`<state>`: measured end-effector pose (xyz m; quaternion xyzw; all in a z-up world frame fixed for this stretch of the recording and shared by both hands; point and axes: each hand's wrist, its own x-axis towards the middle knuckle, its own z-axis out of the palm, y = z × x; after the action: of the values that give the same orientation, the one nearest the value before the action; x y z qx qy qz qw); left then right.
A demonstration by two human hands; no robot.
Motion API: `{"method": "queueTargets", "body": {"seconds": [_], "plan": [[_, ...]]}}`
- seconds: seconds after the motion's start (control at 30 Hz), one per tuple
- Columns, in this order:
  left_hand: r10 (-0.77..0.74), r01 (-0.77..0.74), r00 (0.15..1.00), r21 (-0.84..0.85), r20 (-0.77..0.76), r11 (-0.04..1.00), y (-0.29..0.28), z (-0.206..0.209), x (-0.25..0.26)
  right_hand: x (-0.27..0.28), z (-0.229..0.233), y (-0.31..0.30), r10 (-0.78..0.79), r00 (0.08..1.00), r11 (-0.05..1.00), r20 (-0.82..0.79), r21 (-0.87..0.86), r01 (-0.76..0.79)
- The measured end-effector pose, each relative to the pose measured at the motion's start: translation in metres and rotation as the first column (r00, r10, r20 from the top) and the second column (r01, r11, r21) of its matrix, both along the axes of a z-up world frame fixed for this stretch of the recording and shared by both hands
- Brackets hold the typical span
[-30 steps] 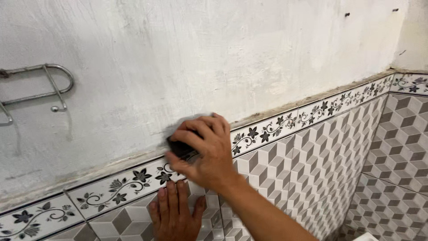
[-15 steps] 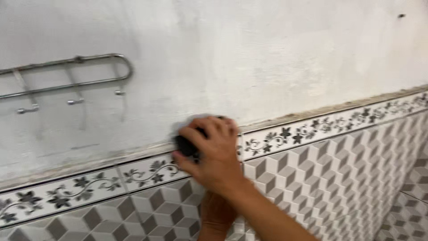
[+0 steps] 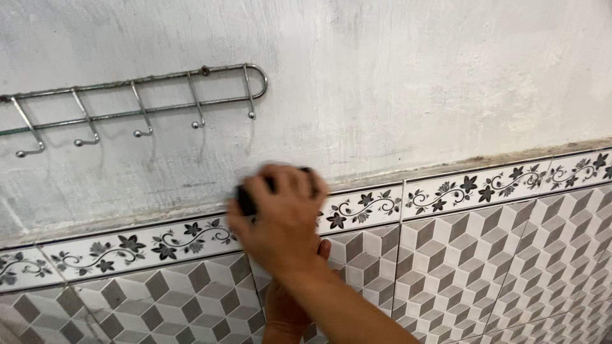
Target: The person scrubs a tiled wall in a bathroom using a dark sponge. They repeatedly rub the upper section of the wall and the decorative border tiles, moving the sponge back and forth along the grout lines and tile surfaces.
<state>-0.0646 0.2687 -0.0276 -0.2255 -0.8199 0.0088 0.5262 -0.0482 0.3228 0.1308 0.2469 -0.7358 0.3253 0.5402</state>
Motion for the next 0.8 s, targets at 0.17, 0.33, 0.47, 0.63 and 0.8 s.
{"method": "queueTargets", "body": {"seconds": [0.17,0.33,0.47,0.63,0.8], "plan": [[0.041,-0.040,0.999,0.022,-0.032,0.999,-0.068,-0.003,0.013,0.021,0.030,0.046,-0.043,0.996,0.993,-0.084,0.107,0.052],[0.184,-0.158,0.969,0.155,-0.164,0.975,-0.138,-0.008,0.032,0.011,0.013,0.065,-0.311,0.948,0.943,-0.059,-0.145,0.301],[0.154,-0.124,0.974,0.177,-0.166,0.976,-0.140,-0.024,0.028,-0.004,-0.021,-0.046,-0.229,0.968,0.973,-0.102,-0.064,0.223],[0.124,-0.118,0.991,0.098,-0.056,0.988,-0.161,-0.028,0.022,0.028,-0.001,-0.180,0.059,0.991,0.995,-0.119,0.085,-0.049],[-0.003,-0.005,0.997,0.107,0.074,0.994,-0.161,-0.032,0.027,0.057,0.033,-0.143,0.090,0.984,0.985,-0.157,0.157,-0.065]]}}
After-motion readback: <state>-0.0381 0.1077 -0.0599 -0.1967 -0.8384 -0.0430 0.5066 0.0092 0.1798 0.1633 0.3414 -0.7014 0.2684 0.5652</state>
